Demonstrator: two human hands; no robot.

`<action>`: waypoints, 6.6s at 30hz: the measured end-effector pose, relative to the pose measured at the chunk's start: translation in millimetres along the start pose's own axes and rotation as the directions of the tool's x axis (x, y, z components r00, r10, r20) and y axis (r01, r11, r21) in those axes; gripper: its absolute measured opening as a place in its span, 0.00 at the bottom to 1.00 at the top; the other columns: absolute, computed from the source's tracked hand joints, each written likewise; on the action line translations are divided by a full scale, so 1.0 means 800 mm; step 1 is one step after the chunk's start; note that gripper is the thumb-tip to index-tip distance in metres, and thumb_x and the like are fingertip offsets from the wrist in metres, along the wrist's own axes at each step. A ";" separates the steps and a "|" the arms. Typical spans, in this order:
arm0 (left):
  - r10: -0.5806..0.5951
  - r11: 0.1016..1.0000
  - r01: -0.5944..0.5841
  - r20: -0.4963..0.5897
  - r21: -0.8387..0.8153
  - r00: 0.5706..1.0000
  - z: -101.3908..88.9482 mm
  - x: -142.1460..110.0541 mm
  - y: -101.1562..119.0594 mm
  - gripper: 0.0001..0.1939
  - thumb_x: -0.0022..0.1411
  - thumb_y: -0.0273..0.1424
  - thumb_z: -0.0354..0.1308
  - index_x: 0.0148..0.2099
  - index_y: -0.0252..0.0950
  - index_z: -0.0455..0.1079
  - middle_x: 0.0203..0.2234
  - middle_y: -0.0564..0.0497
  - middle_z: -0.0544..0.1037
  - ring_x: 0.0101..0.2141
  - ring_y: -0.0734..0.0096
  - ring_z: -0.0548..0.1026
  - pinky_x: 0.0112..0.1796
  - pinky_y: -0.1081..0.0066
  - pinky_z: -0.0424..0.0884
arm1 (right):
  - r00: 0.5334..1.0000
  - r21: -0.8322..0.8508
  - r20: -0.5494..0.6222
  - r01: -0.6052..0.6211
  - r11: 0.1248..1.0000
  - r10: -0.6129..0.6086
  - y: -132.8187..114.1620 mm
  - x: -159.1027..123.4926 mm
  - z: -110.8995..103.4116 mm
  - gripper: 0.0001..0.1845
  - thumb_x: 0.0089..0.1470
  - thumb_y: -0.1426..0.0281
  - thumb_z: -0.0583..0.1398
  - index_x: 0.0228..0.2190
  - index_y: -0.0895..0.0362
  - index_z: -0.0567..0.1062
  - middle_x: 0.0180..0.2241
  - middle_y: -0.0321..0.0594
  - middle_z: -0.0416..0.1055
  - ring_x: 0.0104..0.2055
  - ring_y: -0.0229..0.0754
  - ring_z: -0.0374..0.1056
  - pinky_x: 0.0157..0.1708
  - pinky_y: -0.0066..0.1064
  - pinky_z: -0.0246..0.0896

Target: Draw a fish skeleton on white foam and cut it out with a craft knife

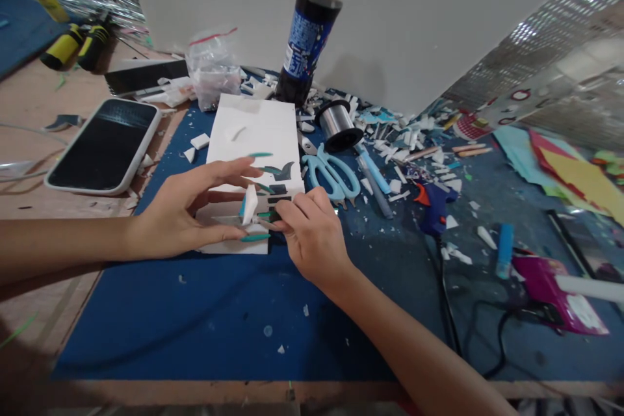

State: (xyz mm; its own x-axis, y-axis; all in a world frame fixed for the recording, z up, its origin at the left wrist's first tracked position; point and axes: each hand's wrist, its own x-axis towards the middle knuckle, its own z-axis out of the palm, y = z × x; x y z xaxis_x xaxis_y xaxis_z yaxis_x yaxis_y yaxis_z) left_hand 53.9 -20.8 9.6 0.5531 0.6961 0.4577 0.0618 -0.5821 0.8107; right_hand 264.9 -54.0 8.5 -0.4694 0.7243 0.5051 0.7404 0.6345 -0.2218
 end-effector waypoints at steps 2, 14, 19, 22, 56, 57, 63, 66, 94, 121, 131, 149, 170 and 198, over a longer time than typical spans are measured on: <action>-0.085 0.996 0.085 -0.013 -0.020 0.996 0.000 -0.002 -0.002 0.30 0.52 0.31 0.65 0.57 0.34 0.63 0.46 0.43 0.74 0.45 0.63 0.75 0.46 0.68 0.76 | 1.000 -0.002 0.001 -0.018 1.000 0.018 0.000 0.000 0.000 0.10 0.59 0.74 0.49 0.27 0.57 0.66 0.21 0.36 0.56 0.26 0.38 0.51 0.29 0.32 0.51; -0.233 0.972 0.233 -0.064 -0.006 0.970 0.000 0.000 0.001 0.17 0.52 0.28 0.63 0.46 0.30 0.73 0.35 0.46 0.80 0.34 0.69 0.79 0.37 0.76 0.79 | 0.999 -0.053 0.037 -0.021 0.998 0.023 -0.002 0.000 0.002 0.11 0.60 0.72 0.49 0.26 0.58 0.66 0.20 0.37 0.57 0.26 0.38 0.49 0.28 0.30 0.49; -0.282 0.959 0.279 -0.085 -0.045 0.956 -0.001 0.002 0.004 0.17 0.52 0.28 0.63 0.45 0.29 0.72 0.33 0.47 0.79 0.34 0.71 0.78 0.35 0.79 0.78 | 0.999 -0.056 0.034 -0.021 0.998 0.023 -0.001 0.001 0.000 0.12 0.60 0.72 0.50 0.25 0.59 0.66 0.20 0.36 0.56 0.26 0.38 0.49 0.27 0.30 0.49; -0.306 0.951 0.300 -0.121 -0.071 0.944 0.000 0.002 0.003 0.17 0.51 0.31 0.64 0.42 0.29 0.72 0.32 0.47 0.78 0.33 0.70 0.77 0.34 0.76 0.78 | 0.999 -0.054 0.033 -0.038 0.998 0.040 0.001 0.000 -0.002 0.11 0.59 0.72 0.50 0.26 0.58 0.66 0.20 0.36 0.55 0.26 0.39 0.50 0.27 0.30 0.49; -0.239 0.971 0.239 -0.041 -0.013 0.970 0.002 -0.002 0.003 0.12 0.55 0.27 0.59 0.43 0.32 0.69 0.33 0.48 0.76 0.35 0.71 0.76 0.32 0.78 0.78 | 1.000 -0.141 -0.010 -0.023 0.990 0.022 -0.001 -0.002 -0.007 0.12 0.59 0.72 0.50 0.24 0.57 0.66 0.18 0.37 0.57 0.25 0.39 0.50 0.26 0.31 0.47; -0.237 0.971 0.237 -0.036 -0.016 0.971 0.003 -0.002 0.003 0.11 0.55 0.27 0.59 0.42 0.32 0.69 0.33 0.48 0.76 0.35 0.71 0.76 0.32 0.78 0.78 | 1.000 -0.140 -0.014 -0.027 0.990 0.026 -0.001 -0.001 -0.007 0.12 0.59 0.73 0.50 0.24 0.57 0.66 0.18 0.37 0.57 0.25 0.39 0.49 0.26 0.31 0.47; -0.204 0.978 0.205 0.027 -0.034 0.979 0.005 -0.001 0.004 0.10 0.56 0.26 0.59 0.42 0.31 0.68 0.34 0.47 0.76 0.35 0.71 0.77 0.33 0.79 0.77 | 0.998 -0.116 -0.048 -0.045 0.992 0.039 -0.009 0.002 -0.002 0.11 0.58 0.73 0.51 0.24 0.57 0.65 0.18 0.36 0.57 0.24 0.38 0.48 0.25 0.31 0.46; -0.178 0.984 0.179 0.048 -0.011 0.983 0.006 -0.002 0.004 0.10 0.56 0.27 0.59 0.41 0.32 0.68 0.35 0.47 0.77 0.34 0.71 0.78 0.35 0.78 0.77 | 0.992 -0.071 -0.078 -0.103 0.992 0.098 -0.010 0.005 -0.001 0.12 0.59 0.73 0.50 0.25 0.57 0.65 0.18 0.35 0.57 0.23 0.37 0.49 0.24 0.30 0.47; -0.279 0.958 0.272 -0.076 -0.088 0.957 0.003 -0.001 0.000 0.26 0.47 0.32 0.68 0.48 0.28 0.69 0.26 0.52 0.73 0.26 0.77 0.71 0.25 0.82 0.74 | 0.995 0.203 0.103 -0.022 0.979 0.001 0.011 0.001 -0.007 0.11 0.61 0.72 0.47 0.28 0.57 0.64 0.21 0.36 0.60 0.26 0.37 0.53 0.26 0.29 0.51; -0.089 0.994 0.084 -0.082 -0.064 0.993 0.002 -0.003 -0.002 0.28 0.48 0.28 0.67 0.53 0.26 0.68 0.31 0.48 0.77 0.31 0.75 0.74 0.29 0.82 0.78 | 0.988 0.129 0.148 0.013 0.992 -0.032 0.009 0.004 -0.008 0.16 0.62 0.67 0.45 0.25 0.57 0.63 0.20 0.36 0.57 0.24 0.37 0.51 0.25 0.30 0.48; -0.014 1.000 0.012 -0.102 -0.012 0.995 0.003 -0.006 -0.004 0.26 0.49 0.26 0.67 0.52 0.30 0.70 0.31 0.47 0.78 0.30 0.74 0.75 0.30 0.81 0.77 | 0.995 0.048 0.095 0.034 0.998 -0.039 0.004 0.004 -0.007 0.12 0.60 0.73 0.48 0.26 0.58 0.65 0.20 0.37 0.57 0.25 0.38 0.51 0.25 0.30 0.48; -0.013 0.999 0.016 -0.060 0.039 0.998 0.002 -0.002 0.002 0.23 0.52 0.31 0.65 0.51 0.33 0.71 0.29 0.49 0.76 0.27 0.77 0.73 0.26 0.82 0.74 | 0.998 0.035 0.056 0.036 0.999 -0.038 0.002 0.005 -0.002 0.10 0.59 0.73 0.49 0.27 0.57 0.66 0.21 0.37 0.61 0.25 0.38 0.52 0.25 0.30 0.51; 0.087 0.993 -0.086 -0.003 0.074 0.996 0.001 -0.004 0.002 0.21 0.54 0.28 0.63 0.52 0.34 0.70 0.31 0.49 0.77 0.28 0.77 0.73 0.29 0.81 0.73 | 0.997 0.001 0.071 0.020 1.000 -0.020 -0.005 0.003 0.002 0.13 0.60 0.71 0.48 0.30 0.58 0.71 0.22 0.40 0.63 0.26 0.40 0.54 0.24 0.31 0.52; 0.119 0.993 -0.119 -0.006 -0.013 0.993 0.001 -0.004 0.001 0.23 0.55 0.27 0.62 0.54 0.38 0.68 0.34 0.47 0.77 0.34 0.72 0.76 0.33 0.79 0.76 | 0.999 0.090 0.033 -0.009 0.996 0.006 -0.009 0.006 -0.001 0.16 0.63 0.67 0.44 0.30 0.56 0.67 0.22 0.38 0.60 0.26 0.39 0.55 0.26 0.31 0.53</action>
State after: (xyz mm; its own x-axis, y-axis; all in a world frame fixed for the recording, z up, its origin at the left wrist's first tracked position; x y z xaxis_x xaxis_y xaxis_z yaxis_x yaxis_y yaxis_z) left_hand 52.8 -23.6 8.8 0.5517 0.6245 0.5528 -0.0152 -0.6551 0.7554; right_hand 257.7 -55.3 13.2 -0.4807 0.7363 0.4762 0.6981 0.6500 -0.3003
